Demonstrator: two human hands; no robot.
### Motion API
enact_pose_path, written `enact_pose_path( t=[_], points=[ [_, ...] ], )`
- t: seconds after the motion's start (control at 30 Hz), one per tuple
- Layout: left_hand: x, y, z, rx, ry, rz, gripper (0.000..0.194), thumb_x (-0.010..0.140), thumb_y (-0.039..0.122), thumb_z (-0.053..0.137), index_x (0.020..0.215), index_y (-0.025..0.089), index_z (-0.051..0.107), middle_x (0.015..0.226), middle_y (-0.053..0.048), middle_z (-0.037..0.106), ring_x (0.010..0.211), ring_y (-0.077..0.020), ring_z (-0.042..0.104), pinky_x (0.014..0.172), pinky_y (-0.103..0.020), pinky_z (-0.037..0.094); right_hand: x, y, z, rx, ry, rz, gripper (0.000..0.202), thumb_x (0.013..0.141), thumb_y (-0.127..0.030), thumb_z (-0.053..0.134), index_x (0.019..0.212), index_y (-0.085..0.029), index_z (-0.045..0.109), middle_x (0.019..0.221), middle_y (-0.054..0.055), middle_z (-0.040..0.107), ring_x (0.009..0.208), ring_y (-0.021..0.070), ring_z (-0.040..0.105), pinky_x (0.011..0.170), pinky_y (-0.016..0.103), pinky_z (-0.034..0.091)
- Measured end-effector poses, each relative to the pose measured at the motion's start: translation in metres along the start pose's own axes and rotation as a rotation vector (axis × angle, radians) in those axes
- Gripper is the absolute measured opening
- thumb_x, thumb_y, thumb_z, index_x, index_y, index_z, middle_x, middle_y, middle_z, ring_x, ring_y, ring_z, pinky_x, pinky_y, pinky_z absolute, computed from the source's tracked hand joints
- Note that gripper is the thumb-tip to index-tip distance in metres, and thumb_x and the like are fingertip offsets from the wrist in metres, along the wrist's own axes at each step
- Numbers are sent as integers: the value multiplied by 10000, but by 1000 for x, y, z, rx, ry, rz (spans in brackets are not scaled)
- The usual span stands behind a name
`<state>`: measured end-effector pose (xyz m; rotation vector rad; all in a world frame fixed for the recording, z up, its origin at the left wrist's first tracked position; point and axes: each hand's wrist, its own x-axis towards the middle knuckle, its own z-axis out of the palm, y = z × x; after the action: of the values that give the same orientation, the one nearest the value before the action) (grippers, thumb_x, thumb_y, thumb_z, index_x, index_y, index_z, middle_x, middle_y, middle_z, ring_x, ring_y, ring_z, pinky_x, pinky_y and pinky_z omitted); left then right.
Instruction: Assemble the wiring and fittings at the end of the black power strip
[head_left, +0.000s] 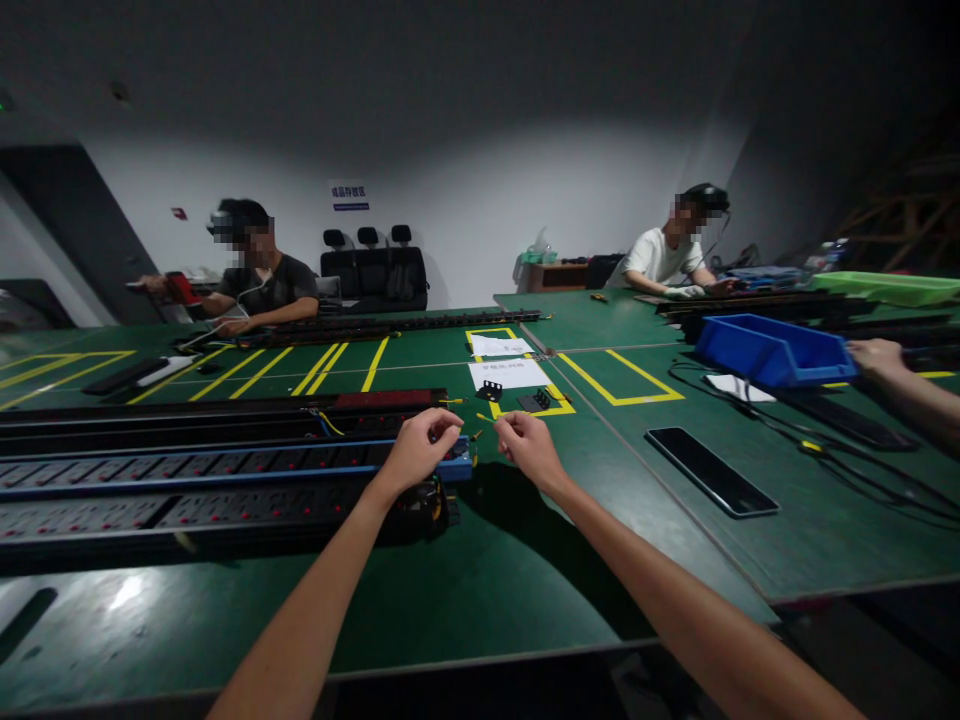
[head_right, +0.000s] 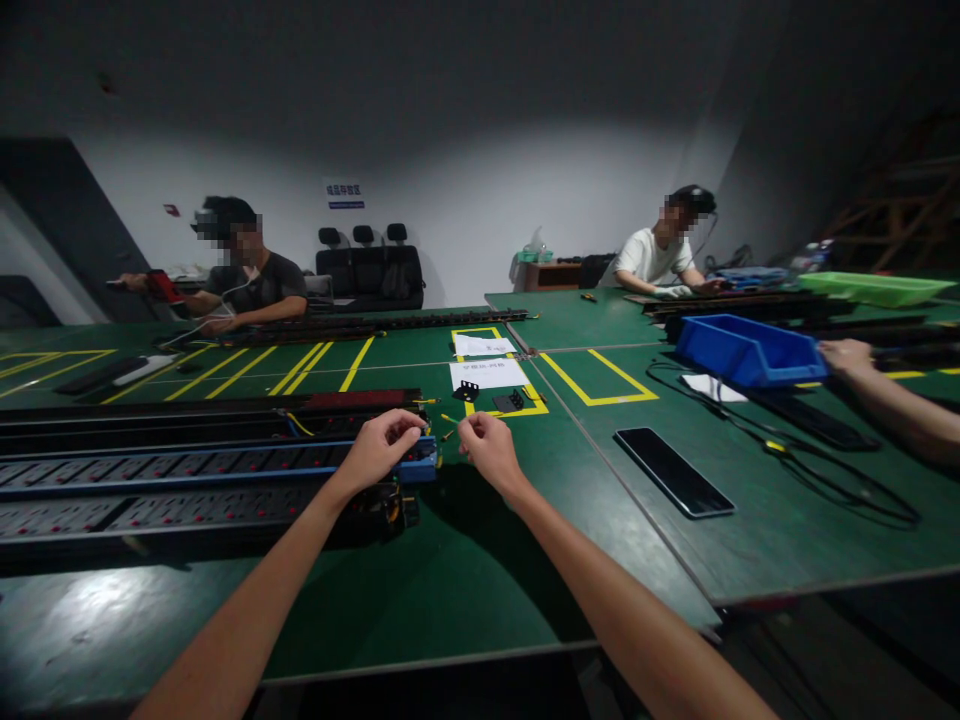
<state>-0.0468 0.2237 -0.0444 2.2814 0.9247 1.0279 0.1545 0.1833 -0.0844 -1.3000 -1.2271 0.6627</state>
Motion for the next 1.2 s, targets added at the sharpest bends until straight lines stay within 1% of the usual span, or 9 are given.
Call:
enact_pose_path(
  t=[0.1,0.2,0.33,0.47,0.73,0.9,1.0,1.13,1.2],
  points=[
    [-3,1,1,89,-6,89,162,893,270,580,971,182,691,883,-28,684,750,-141,613,714,-271,492,-3,-11,4,324,-64,186,227,732,-403,671,740,-196,578,535,-35,587,388,81,443,387,193,315],
    [-6,5,1,228,-12,191,161,896,296,598,997,197,674,926,-35,657,795,-153,618,739,-284,496,-8,-20,4,491,-179,284,277,696,-405,749,760,-185,594,601,-29,621,399,49,430,368,165,278],
    [-10,9,0,377,-58,275,201,897,304,612,1064,201,656,984,-50,636,836,-167,621,754,-293,503,-12,-20,3,610,-346,350,318,680,-398,813,804,-192,605,654,-26,648,448,52,481,387,156,306],
    [-10,10,0,428,-80,317,186,902,282,604,1057,195,658,971,-48,628,834,-164,617,749,-287,503,-13,-13,4,656,-434,339,321,701,-381,830,838,-195,607,683,-33,642,463,37,459,392,147,282],
    [-9,7,1,503,-113,383,177,976,260,521,1015,201,683,934,-39,643,846,-163,618,774,-302,487,-12,-15,4,702,-464,351,303,685,-371,841,818,-186,642,597,-67,520,447,31,367,393,163,231],
    [-8,7,1,490,-95,355,177,985,253,500,1029,200,663,945,-40,650,870,-170,627,791,-308,491,-7,-14,1,719,-357,423,289,712,-415,800,847,-181,697,646,-41,555,481,44,389,399,168,244],
    [-9,9,1,483,-99,338,161,974,260,516,1026,202,656,936,-37,643,862,-169,626,787,-304,494,-6,-10,1,675,-308,423,303,682,-407,824,845,-176,714,659,-34,569,491,44,409,407,170,252],
    [-10,10,0,524,-125,331,156,923,316,606,1009,196,654,891,-29,621,822,-175,612,744,-301,490,-8,-10,2,646,-349,402,308,669,-412,839,827,-179,713,647,-32,572,498,52,431,426,177,274],
    [-10,9,0,548,-134,331,157,928,324,601,995,193,654,892,-31,618,827,-178,608,743,-303,485,-9,-11,2,637,-386,395,311,676,-414,838,840,-181,712,663,-30,584,507,51,443,435,175,284]
  ],
)
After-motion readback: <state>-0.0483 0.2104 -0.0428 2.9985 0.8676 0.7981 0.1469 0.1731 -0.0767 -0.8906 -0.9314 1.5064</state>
